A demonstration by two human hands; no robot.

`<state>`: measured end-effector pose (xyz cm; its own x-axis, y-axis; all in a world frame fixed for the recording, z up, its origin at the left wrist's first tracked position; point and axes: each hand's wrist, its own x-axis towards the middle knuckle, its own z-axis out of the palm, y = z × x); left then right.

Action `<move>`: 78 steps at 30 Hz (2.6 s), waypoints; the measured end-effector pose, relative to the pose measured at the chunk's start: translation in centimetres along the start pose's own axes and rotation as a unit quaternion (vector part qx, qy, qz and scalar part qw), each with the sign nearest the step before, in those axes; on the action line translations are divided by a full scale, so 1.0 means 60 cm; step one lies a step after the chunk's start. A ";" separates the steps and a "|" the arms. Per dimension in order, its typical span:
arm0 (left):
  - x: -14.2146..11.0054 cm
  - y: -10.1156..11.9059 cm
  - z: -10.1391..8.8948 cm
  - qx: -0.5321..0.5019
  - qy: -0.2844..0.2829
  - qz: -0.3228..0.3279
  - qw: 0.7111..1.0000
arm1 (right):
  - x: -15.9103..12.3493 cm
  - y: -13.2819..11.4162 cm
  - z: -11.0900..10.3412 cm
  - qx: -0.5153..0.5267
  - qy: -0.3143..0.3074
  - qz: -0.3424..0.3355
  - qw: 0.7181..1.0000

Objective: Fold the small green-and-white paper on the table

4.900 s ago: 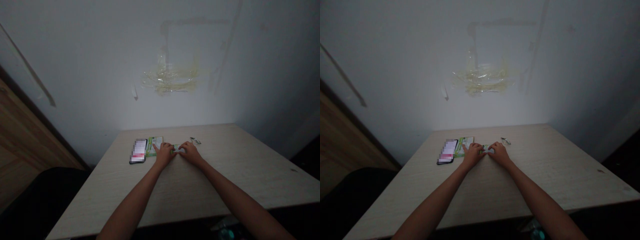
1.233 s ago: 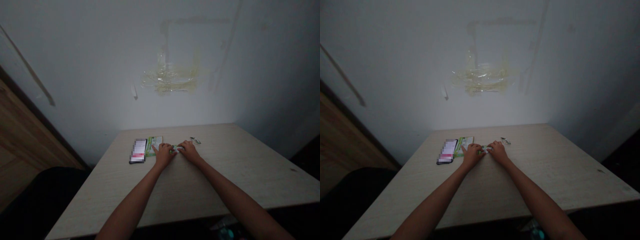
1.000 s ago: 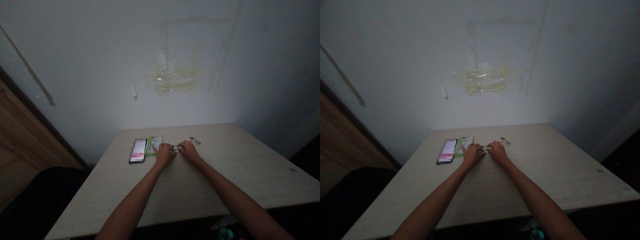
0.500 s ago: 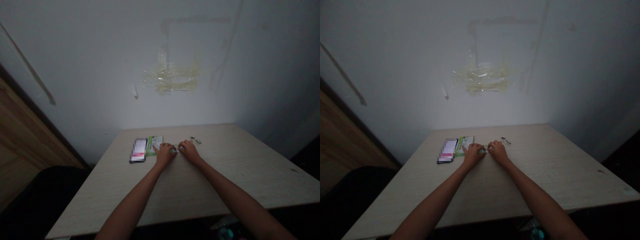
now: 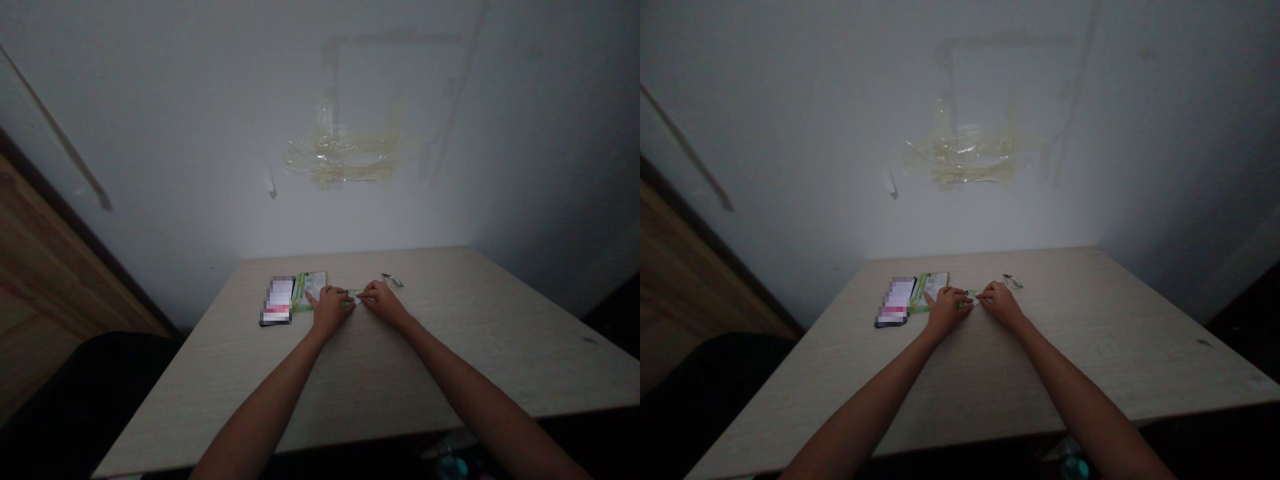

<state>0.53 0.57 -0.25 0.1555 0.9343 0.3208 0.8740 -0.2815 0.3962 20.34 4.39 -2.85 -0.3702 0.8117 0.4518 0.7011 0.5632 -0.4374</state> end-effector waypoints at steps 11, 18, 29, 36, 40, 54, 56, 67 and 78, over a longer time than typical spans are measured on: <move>-0.001 -0.002 -0.005 -0.005 -0.010 0.006 1.000 | -0.002 -0.012 -0.016 -0.048 -0.026 -0.021 0.998; -0.001 -0.002 -0.005 0.006 -0.012 0.010 1.000 | -0.001 -0.016 -0.020 -0.072 -0.038 -0.025 0.996; -0.001 -0.002 -0.005 0.008 -0.013 0.005 1.000 | 0.001 -0.013 -0.023 -0.078 -0.052 -0.028 0.995; -0.001 -0.006 -0.004 0.011 -0.014 0.022 1.000 | -0.001 -0.010 -0.017 -0.062 -0.036 -0.016 0.997; 0.005 -0.010 -0.004 0.032 -0.017 0.060 0.998 | -0.003 -0.005 -0.011 -0.056 -0.019 -0.022 0.998; 0.008 -0.022 -0.023 0.050 -0.055 0.155 0.985 | -0.015 -0.004 -0.016 -0.006 0.028 -0.041 0.999; 0.010 -0.025 -0.022 0.045 -0.058 0.168 0.983 | -0.015 -0.004 -0.016 -0.006 0.028 -0.038 0.999; 0.013 -0.031 -0.026 0.038 -0.088 0.174 0.980 | -0.016 -0.008 -0.016 -0.004 0.021 -0.018 1.000; 0.014 -0.036 -0.021 0.021 -0.086 0.214 0.973 | -0.023 -0.023 -0.030 0.057 0.061 -0.032 0.996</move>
<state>-1.82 1.66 0.24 0.5805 0.7577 0.2982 0.7300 -0.6465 0.2217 20.97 2.24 -1.47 -0.3305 0.7522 0.5700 0.6018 0.6332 -0.4868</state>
